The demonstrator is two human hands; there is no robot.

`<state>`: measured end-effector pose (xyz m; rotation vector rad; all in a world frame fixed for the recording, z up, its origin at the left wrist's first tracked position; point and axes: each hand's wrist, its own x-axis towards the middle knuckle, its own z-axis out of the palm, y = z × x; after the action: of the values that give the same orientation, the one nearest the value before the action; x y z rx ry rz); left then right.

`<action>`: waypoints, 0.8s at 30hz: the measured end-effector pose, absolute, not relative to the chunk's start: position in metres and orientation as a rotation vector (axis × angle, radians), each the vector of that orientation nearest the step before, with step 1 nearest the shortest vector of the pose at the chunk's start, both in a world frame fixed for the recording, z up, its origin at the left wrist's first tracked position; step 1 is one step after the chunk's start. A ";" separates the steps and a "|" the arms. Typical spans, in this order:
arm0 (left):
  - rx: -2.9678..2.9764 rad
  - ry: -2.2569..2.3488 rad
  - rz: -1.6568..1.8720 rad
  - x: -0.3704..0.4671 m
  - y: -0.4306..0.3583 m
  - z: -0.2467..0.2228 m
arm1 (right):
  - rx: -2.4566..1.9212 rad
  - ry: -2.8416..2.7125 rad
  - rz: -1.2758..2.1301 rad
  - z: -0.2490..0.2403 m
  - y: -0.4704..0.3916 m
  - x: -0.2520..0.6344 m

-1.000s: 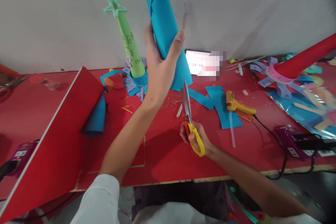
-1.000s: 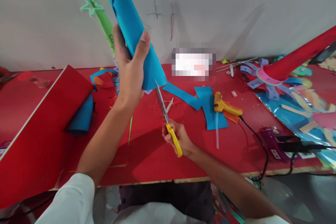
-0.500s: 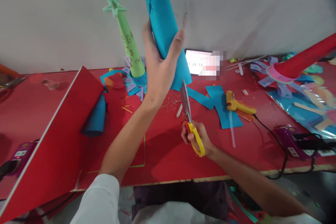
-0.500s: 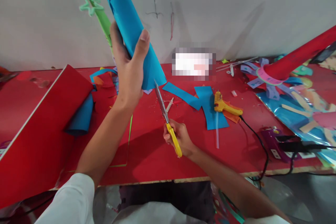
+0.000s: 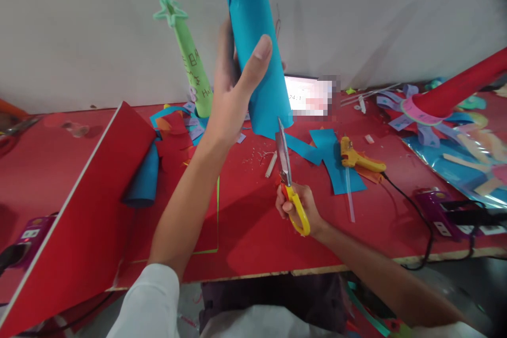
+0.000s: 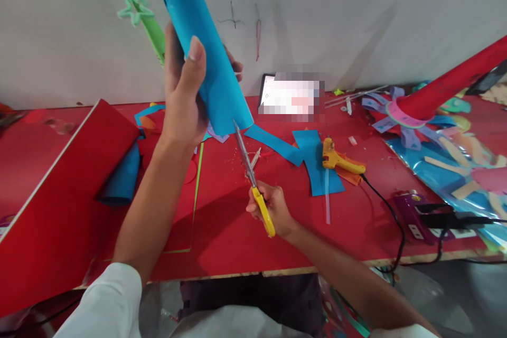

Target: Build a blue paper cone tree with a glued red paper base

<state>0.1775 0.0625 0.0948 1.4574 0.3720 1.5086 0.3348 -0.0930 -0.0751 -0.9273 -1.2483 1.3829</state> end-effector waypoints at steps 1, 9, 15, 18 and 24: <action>1.469 0.329 1.461 0.176 0.064 0.095 | -0.926 -1.263 1.374 -0.074 -0.093 0.335; 1.416 0.409 1.409 0.175 0.057 0.096 | -0.951 -1.332 1.376 -0.071 -0.094 0.336; 1.270 0.434 1.554 0.182 0.051 0.101 | -0.972 -1.360 1.369 -0.073 -0.094 0.337; 1.223 0.419 1.590 0.177 0.056 0.103 | -0.971 -1.383 1.347 -0.076 -0.093 0.338; 1.210 0.462 1.623 0.172 0.056 0.106 | -0.902 -1.343 1.426 -0.077 -0.090 0.332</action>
<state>0.1721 0.0561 0.1063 1.2096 0.4619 1.6232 0.3316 -0.0901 -0.0767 -0.9017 -1.3432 1.4256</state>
